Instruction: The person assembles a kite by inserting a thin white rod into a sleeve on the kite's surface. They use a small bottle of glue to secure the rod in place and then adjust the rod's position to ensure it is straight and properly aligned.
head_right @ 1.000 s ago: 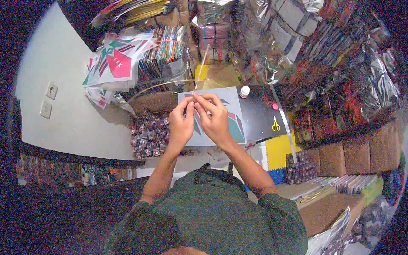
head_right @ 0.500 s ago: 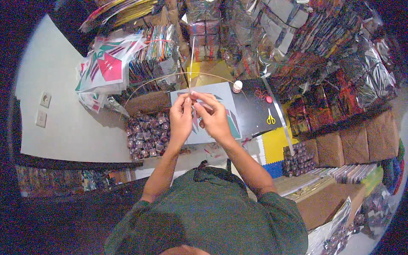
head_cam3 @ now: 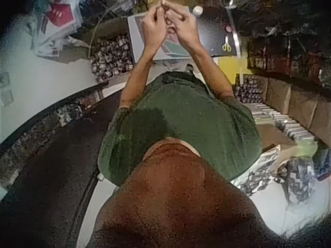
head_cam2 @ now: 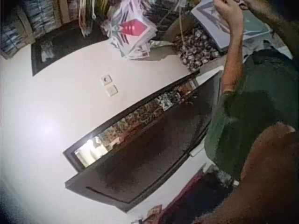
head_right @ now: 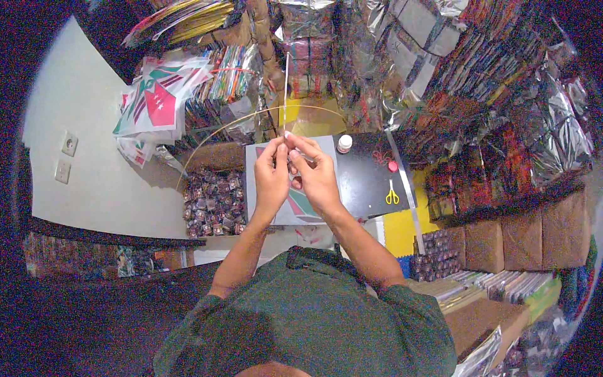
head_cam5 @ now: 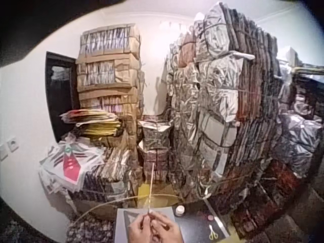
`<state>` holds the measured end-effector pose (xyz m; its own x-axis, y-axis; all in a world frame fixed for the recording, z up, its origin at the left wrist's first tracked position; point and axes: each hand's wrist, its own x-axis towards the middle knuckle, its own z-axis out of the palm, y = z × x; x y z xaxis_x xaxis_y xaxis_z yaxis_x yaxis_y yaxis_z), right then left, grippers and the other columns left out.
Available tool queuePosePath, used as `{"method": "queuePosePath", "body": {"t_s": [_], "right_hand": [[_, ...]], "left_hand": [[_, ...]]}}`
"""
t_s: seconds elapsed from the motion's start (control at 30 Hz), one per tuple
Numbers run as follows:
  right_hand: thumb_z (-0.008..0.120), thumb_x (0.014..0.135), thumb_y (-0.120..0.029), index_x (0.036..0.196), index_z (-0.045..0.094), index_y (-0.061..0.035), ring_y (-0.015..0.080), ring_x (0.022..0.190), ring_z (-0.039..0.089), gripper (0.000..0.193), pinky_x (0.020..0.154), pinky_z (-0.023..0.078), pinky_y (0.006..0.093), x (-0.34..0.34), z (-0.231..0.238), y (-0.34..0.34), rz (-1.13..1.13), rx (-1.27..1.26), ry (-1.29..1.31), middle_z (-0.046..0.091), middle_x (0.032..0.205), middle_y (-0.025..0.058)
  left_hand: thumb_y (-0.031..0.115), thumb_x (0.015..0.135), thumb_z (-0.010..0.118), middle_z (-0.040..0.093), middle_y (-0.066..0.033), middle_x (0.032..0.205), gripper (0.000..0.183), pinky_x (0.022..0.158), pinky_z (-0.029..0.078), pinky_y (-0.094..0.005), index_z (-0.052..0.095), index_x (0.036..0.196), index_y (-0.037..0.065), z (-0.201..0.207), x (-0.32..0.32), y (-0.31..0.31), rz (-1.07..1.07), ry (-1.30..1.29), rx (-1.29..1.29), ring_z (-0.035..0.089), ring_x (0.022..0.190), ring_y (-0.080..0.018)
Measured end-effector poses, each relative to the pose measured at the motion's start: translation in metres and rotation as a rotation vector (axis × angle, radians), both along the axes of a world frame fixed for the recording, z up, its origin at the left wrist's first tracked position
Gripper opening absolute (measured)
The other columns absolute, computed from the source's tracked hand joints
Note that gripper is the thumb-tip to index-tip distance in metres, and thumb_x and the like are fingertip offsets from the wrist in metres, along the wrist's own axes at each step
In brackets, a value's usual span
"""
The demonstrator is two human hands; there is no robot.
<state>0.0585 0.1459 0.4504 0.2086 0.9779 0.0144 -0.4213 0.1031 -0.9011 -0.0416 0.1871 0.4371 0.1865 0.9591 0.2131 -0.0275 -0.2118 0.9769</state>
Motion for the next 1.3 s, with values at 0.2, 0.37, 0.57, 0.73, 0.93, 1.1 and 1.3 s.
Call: {"method": "queuePosePath", "body": {"t_s": [0.2, 0.37, 0.57, 0.73, 0.93, 1.1, 1.3], "right_hand": [[0.057, 0.101, -0.004, 0.137, 0.061, -0.0056, 0.0042, 0.074, 0.05, 0.037, 0.048, 0.04, 0.0186, 0.041, -0.003, 0.009, -0.008, 0.006, -0.056, 0.05, 0.12, -0.002], [0.054, 0.102, -0.004, 0.139, 0.061, -0.0093, 0.0043, 0.074, 0.05, 0.038, 0.048, 0.041, 0.0193, 0.076, -0.004, 0.014, 0.013, -0.014, -0.136, 0.047, 0.121, -0.002], [0.055, 0.101, -0.007, 0.143, 0.057, -0.0109, 0.0041, 0.074, 0.051, 0.042, 0.052, 0.043, 0.0191, 0.114, -0.003, 0.019, 0.101, -0.027, -0.067, 0.052, 0.12, -0.0017], [0.06, 0.099, -0.007, 0.138, 0.061, -0.0084, 0.0099, 0.089, 0.063, 0.039, 0.063, 0.053, 0.0236, 0.128, -0.019, 0.019, 0.03, 0.065, -0.239, 0.064, 0.12, 0.0065], [0.065, 0.095, -0.007, 0.126, 0.069, -0.0045, 0.0216, 0.1, 0.069, 0.032, 0.074, 0.056, 0.0299, 0.136, -0.032, 0.016, -0.157, 0.306, -0.598, 0.068, 0.117, 0.0154], [0.063, 0.094, -0.005, 0.127, 0.068, -0.004, 0.0281, 0.097, 0.069, 0.033, 0.077, 0.056, 0.0334, 0.135, -0.026, 0.012, -0.203, 0.357, -0.774, 0.067, 0.113, 0.0178], [0.06, 0.094, -0.003, 0.13, 0.066, -0.0038, 0.0286, 0.094, 0.069, 0.036, 0.078, 0.056, 0.0356, 0.119, -0.024, 0.013, -0.191, 0.348, -0.801, 0.063, 0.114, 0.0188]], "left_hand": [[0.016, 0.106, 0.051, 0.069, -0.0051, 0.087, 0.025, 0.058, 0.046, -0.0256, 0.066, 0.116, -0.001, -0.003, 0.043, 0.009, 0.005, 0.029, 0.027, 0.056, 0.065, -0.0065], [0.016, 0.105, 0.051, 0.072, -0.0096, 0.093, 0.025, 0.068, 0.052, -0.0298, 0.065, 0.116, -0.002, -0.008, 0.075, 0.013, 0.076, 0.088, 0.159, 0.065, 0.079, -0.0131], [0.016, 0.106, 0.051, 0.072, -0.0087, 0.093, 0.025, 0.069, 0.052, -0.0285, 0.066, 0.112, -0.001, -0.002, 0.109, 0.007, 0.073, 0.107, 0.13, 0.065, 0.081, -0.0123], [0.015, 0.106, 0.05, 0.066, -0.0043, 0.081, 0.023, 0.061, 0.048, -0.0275, 0.067, 0.104, -0.001, -0.01, 0.12, 0.013, 0.097, -0.02, 0.011, 0.058, 0.07, -0.0077], [0.017, 0.107, 0.051, 0.067, -0.0005, 0.089, 0.024, 0.063, 0.046, -0.0219, 0.067, 0.108, -0.001, -0.03, 0.122, 0.01, 0.087, -0.032, 0.033, 0.056, 0.075, -0.0042], [0.015, 0.105, 0.051, 0.071, -0.0087, 0.089, 0.026, 0.067, 0.05, -0.0298, 0.068, 0.108, -0.005, -0.021, 0.119, 0.005, 0.126, 0.046, 0.032, 0.062, 0.078, -0.0113], [0.014, 0.104, 0.051, 0.072, -0.0123, 0.089, 0.025, 0.071, 0.053, -0.0308, 0.068, 0.111, -0.004, -0.014, 0.104, 0.005, 0.138, 0.144, 0.091, 0.067, 0.082, -0.0138]]}}
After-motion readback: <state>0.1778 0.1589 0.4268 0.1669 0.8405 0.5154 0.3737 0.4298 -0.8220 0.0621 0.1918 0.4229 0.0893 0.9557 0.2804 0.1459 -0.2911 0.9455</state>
